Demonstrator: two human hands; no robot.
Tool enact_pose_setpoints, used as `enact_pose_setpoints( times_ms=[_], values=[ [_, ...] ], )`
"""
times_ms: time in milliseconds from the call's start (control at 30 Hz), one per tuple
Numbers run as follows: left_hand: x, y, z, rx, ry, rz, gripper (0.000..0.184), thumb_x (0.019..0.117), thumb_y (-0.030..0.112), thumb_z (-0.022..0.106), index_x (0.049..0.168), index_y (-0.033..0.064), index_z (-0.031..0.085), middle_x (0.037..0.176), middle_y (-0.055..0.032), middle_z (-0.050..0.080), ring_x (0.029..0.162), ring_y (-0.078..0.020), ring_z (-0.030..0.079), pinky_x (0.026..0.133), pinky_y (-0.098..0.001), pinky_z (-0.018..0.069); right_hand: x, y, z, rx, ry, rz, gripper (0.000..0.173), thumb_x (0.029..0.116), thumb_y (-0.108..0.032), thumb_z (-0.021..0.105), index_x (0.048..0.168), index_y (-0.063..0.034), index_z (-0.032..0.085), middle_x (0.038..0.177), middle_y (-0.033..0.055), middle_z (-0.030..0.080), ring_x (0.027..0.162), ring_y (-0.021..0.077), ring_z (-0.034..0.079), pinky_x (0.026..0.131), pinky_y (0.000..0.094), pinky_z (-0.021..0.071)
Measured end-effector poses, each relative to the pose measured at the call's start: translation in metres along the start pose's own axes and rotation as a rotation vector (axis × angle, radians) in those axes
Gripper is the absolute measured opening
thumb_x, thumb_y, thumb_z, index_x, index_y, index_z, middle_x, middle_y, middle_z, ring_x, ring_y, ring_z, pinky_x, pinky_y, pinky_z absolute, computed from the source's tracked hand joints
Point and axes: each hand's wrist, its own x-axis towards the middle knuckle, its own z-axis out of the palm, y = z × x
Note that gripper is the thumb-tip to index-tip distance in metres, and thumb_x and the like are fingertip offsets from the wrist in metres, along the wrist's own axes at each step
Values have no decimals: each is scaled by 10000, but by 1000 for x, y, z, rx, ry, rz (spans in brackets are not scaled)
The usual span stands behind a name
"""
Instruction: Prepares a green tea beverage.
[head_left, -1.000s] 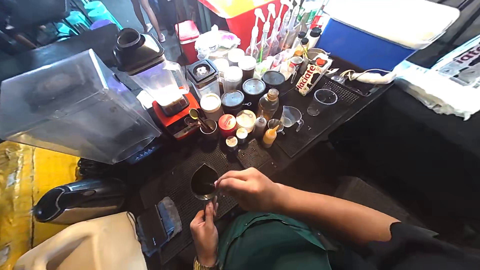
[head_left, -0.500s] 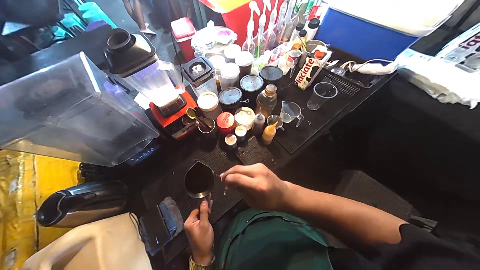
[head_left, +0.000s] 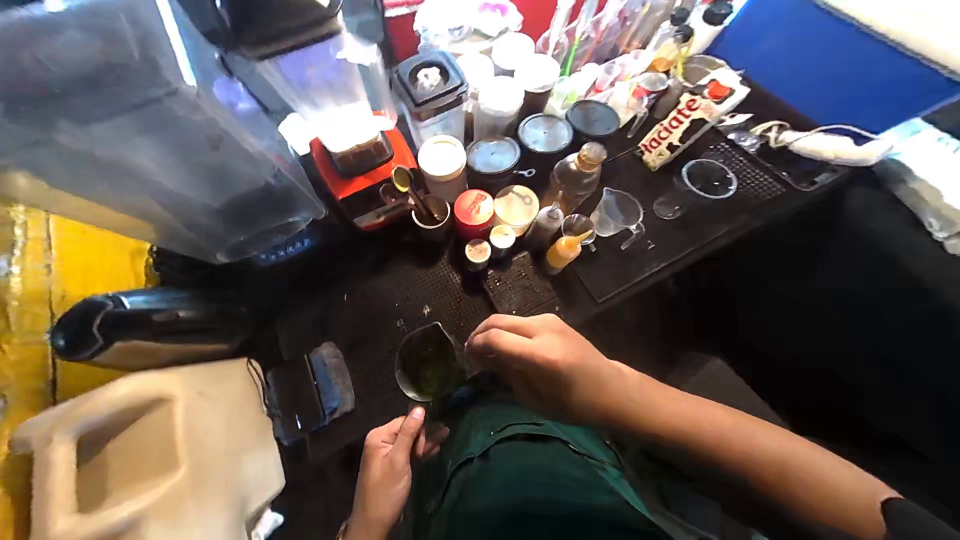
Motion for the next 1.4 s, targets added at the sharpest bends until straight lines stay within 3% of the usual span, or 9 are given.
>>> enact_pose_setpoints(
  times_ms=[167,333,467,633,800,1000,1133,1267,1400],
  values=[
    [-30,-12,-5,187,-163,-73,389,1031,211,554,686,87,686,637,44,647,591,-31,600,590,-245,526,-10,3,1,277,-232,68,142,1037,-104,565,1020,-47,694,975,43,724,871,86,699,766,240,595],
    [-44,-37,8,223,-194,-94,413,1019,293,582,665,104,678,592,69,598,548,6,535,540,-227,451,1,8,-23,121,-424,84,143,1015,-146,563,949,-102,682,856,-29,670,725,30,632,609,193,533],
    [-45,-42,22,284,-215,-77,400,1029,341,562,752,118,745,693,39,714,626,-17,653,602,-270,545,8,13,-12,137,-390,57,119,985,-98,593,945,-83,704,911,-7,706,782,43,668,651,199,562],
    [-44,-46,33,254,-172,-34,423,1030,334,569,700,111,709,620,42,647,567,-21,589,547,-264,483,-5,6,-23,225,-554,78,151,1042,-141,536,993,-107,675,894,7,697,777,77,670,645,233,557],
    [-43,-45,38,276,-159,-67,412,1028,382,561,764,127,749,725,31,737,673,-41,699,641,-293,590,2,15,-20,118,-427,57,142,1007,-113,566,959,-95,699,938,-14,711,819,38,676,685,194,576],
    [-37,-47,34,247,-74,-22,388,1025,329,572,746,120,743,698,36,715,638,-30,667,599,-258,557,1,11,-24,107,-476,31,156,1028,-121,528,969,-119,672,912,-10,696,780,55,659,632,207,542],
    [-31,-44,30,226,-35,20,397,1024,345,576,746,118,747,701,32,725,647,-29,684,602,-256,579,0,7,-13,247,-439,25,150,1046,-98,529,1004,-71,671,1027,68,729,943,141,716,773,270,604],
    [-28,-44,29,210,23,89,406,1017,317,595,696,102,718,632,39,663,582,0,603,550,-214,506,10,7,-23,133,-441,23,147,1044,-125,518,980,-110,650,935,19,705,818,94,682,651,238,563],
    [-26,-44,28,278,32,112,428,1015,376,578,717,113,735,667,32,702,618,-15,654,579,-233,546,18,9,-16,159,-399,-28,147,1028,-83,537,980,-81,676,1009,47,731,948,126,716,786,263,611]
  ],
)
